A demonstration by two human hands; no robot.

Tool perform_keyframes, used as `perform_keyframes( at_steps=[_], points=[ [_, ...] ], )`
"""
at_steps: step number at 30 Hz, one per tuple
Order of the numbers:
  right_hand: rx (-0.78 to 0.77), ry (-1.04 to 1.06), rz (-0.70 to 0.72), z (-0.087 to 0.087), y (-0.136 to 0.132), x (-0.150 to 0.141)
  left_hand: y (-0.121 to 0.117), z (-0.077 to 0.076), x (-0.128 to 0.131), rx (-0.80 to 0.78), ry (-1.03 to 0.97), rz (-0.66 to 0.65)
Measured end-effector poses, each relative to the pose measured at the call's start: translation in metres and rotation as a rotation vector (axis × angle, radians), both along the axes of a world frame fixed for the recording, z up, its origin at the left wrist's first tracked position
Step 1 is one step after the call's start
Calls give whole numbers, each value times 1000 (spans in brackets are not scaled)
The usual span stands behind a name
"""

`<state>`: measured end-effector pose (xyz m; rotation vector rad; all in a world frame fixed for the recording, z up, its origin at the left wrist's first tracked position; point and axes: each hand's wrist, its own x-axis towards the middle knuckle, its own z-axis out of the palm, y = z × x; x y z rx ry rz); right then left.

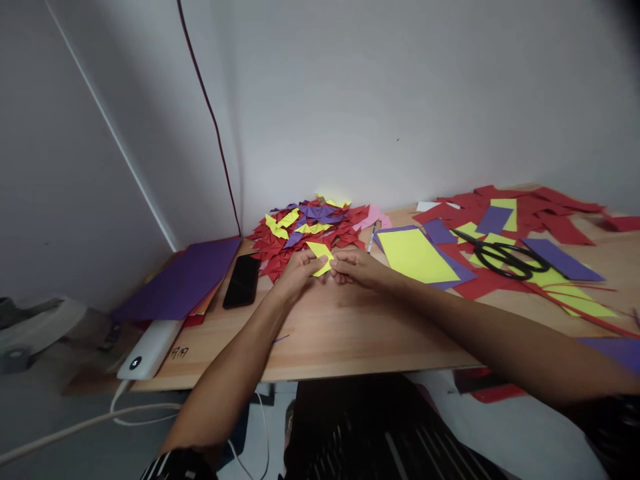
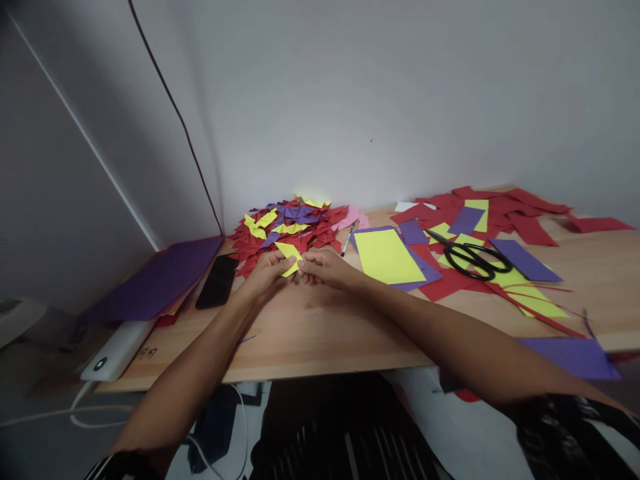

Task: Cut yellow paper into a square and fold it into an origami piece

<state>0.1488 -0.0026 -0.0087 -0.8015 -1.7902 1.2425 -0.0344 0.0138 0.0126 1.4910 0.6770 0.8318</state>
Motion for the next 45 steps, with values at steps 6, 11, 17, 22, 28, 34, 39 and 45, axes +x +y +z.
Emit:
perform_keyframes(
  at_steps=[6, 11, 17, 22, 28, 34, 39, 45],
  points=[
    [-10, -46, -20, -3, 1, -1, 6, -4, -3, 57, 48, 5],
    [-52, -66, -2, -5, 3, -2, 6, -5, -2, 106, 99, -5],
    [1, -67, -13, -1, 1, -2, 5, -5, -1, 129, 146, -36],
    [-23, -29, 37, -1, 0, -1, 5, -9, -1, 73, 51, -56],
    [-6, 36, 124, -6, 4, 3, 3, -8, -1, -48, -43, -131],
    [-32, -12, 46, -2, 1, -1, 4, -8, -2, -66, -26, -92],
    [11, -17, -17, -1, 0, -2, 3, -8, -1, -25, 5, -48],
    [-2, 7, -8, -3, 1, -1, 2, -7, -1, -57, 11, -45]
  ],
)
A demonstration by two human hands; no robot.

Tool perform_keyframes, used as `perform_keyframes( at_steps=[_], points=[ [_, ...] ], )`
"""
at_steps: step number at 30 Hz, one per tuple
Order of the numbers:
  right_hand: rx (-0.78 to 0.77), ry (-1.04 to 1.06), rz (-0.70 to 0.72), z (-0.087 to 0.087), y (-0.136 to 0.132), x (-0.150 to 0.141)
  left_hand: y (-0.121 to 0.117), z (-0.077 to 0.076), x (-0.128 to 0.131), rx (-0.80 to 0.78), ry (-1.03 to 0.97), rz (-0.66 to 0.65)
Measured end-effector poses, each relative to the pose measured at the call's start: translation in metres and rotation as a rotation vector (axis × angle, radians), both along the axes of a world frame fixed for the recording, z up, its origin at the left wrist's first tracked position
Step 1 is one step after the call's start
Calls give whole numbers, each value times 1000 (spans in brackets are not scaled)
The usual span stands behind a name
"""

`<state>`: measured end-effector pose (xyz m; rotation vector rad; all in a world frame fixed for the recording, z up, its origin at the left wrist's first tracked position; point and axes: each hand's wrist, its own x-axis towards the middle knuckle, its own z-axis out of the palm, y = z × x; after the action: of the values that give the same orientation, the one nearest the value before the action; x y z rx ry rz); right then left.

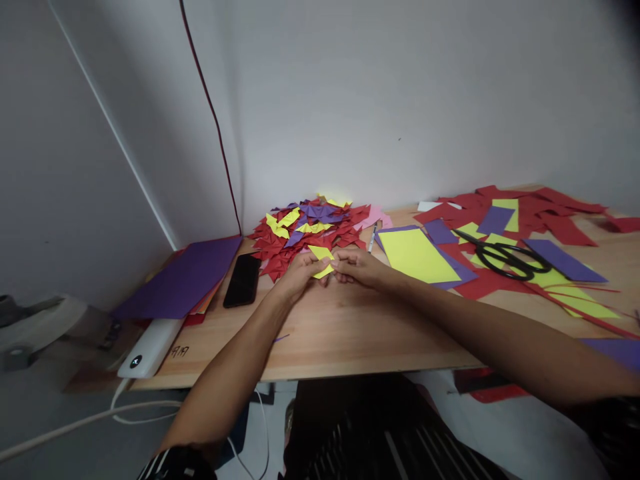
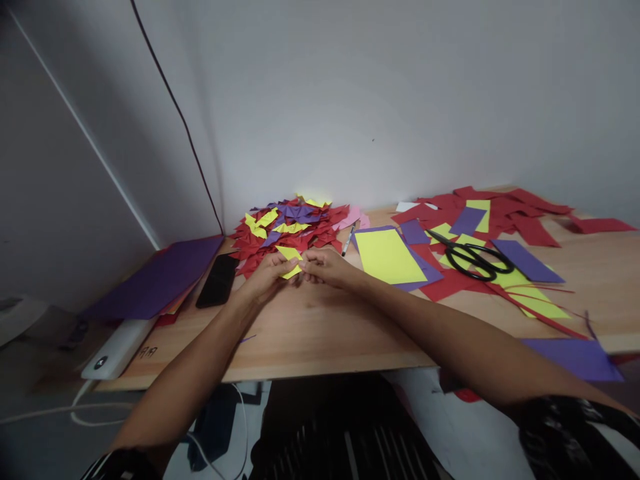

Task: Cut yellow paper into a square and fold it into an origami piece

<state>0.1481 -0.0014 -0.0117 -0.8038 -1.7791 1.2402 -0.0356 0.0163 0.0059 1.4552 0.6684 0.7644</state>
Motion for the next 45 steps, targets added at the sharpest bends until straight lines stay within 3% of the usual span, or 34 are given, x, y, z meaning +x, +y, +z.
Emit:
perform_keyframes(
  at_steps=[18, 28, 32, 39, 45],
  points=[
    [-50, 44, 0, 3, -2, -2, 1, 0, -1, 55, -26, 18],
    [-54, 56, -22, 2, 0, -3, 0, -3, 3, 60, -32, 93],
    [-50, 24, -38, 1, 0, -2, 0, 2, 1, 65, 26, 44],
    [14, -65, -87, -1, 2, -2, 6, -1, -2, 177, 173, 27],
    [32, -112, -103, -2, 4, -3, 2, -4, 1, 444, 371, 228]
  ],
)
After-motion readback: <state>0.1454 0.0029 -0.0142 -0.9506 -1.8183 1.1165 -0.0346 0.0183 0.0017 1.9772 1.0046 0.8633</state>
